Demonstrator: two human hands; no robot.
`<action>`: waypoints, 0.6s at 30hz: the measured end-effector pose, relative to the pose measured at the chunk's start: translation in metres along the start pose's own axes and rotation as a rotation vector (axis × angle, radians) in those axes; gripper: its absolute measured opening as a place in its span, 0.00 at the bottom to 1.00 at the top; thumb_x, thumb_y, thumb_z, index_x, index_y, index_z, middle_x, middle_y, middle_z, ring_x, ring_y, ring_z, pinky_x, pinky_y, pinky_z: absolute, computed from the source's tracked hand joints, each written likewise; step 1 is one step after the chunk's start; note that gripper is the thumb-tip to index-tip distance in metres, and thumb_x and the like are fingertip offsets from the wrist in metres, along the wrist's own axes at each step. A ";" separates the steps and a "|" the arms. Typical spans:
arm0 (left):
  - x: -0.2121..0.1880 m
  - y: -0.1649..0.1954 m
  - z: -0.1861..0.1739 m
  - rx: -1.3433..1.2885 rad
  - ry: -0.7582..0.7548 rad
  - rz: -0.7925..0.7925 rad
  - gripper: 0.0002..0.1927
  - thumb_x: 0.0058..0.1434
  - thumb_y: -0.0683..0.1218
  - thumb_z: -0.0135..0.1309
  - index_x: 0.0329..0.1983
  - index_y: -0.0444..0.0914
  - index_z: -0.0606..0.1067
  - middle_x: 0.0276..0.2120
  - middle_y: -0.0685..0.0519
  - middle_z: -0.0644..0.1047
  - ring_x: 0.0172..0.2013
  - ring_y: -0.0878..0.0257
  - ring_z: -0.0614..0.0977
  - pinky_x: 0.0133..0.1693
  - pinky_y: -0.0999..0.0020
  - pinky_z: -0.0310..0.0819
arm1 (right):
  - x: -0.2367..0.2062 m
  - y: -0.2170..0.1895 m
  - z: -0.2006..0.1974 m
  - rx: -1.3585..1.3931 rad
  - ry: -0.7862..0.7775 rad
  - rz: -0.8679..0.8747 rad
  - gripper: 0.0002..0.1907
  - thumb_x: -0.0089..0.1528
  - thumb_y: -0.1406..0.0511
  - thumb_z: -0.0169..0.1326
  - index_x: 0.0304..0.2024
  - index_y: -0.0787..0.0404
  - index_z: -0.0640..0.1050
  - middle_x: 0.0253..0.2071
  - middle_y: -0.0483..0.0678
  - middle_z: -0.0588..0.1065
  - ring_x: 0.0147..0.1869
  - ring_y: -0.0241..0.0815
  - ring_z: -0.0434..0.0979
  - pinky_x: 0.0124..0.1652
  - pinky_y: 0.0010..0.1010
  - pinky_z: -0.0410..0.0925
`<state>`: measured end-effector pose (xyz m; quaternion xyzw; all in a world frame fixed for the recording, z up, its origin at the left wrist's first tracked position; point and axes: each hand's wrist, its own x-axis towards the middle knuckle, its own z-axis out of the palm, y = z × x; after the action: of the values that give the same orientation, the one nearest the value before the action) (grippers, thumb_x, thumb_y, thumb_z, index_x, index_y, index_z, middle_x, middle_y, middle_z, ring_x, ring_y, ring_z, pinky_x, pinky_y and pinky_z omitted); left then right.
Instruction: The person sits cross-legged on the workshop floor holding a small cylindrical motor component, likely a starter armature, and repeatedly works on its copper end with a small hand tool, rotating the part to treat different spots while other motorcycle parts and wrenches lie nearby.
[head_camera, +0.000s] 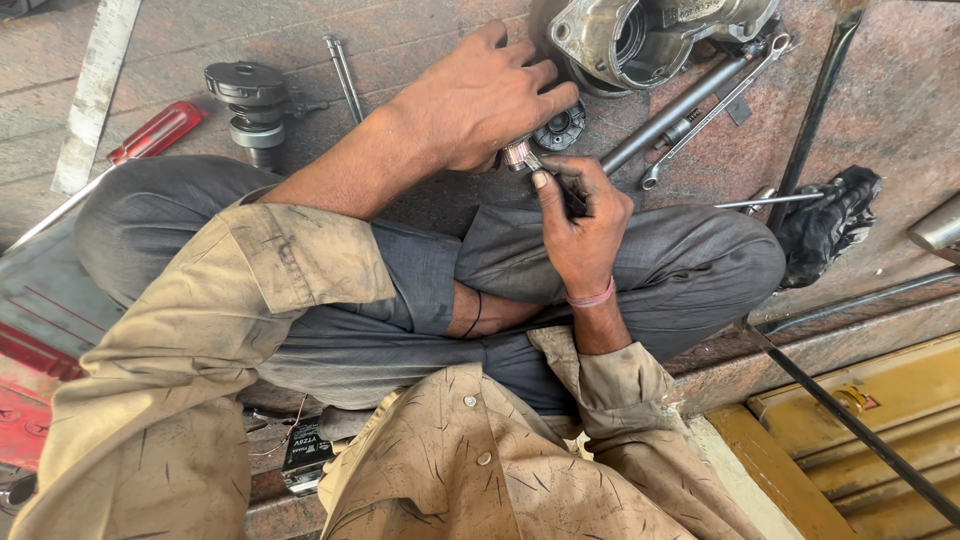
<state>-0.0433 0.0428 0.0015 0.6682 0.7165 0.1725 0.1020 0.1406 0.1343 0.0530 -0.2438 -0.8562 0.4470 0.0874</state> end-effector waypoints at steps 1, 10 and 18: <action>0.000 0.000 0.000 -0.003 0.016 0.001 0.34 0.44 0.50 0.70 0.56 0.43 0.75 0.44 0.52 0.81 0.48 0.56 0.81 0.48 0.55 0.70 | 0.000 0.000 0.000 -0.025 0.001 0.005 0.06 0.67 0.72 0.62 0.46 0.67 0.79 0.34 0.48 0.80 0.34 0.31 0.76 0.34 0.25 0.68; 0.001 -0.003 -0.006 -0.065 -0.004 -0.006 0.34 0.39 0.49 0.72 0.51 0.38 0.74 0.33 0.51 0.82 0.39 0.54 0.85 0.46 0.56 0.71 | -0.003 -0.003 0.006 -0.205 0.007 -0.157 0.05 0.67 0.72 0.61 0.45 0.66 0.78 0.33 0.52 0.79 0.32 0.41 0.81 0.33 0.32 0.69; 0.004 -0.005 -0.006 -0.136 -0.056 -0.018 0.44 0.29 0.48 0.74 0.55 0.34 0.73 0.26 0.50 0.82 0.31 0.53 0.85 0.45 0.57 0.73 | -0.002 -0.005 0.010 -0.266 -0.018 -0.112 0.04 0.66 0.74 0.59 0.41 0.66 0.76 0.27 0.52 0.76 0.28 0.44 0.79 0.30 0.34 0.66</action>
<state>-0.0503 0.0459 0.0058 0.6578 0.7058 0.2013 0.1689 0.1372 0.1235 0.0514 -0.2011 -0.9209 0.3261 0.0714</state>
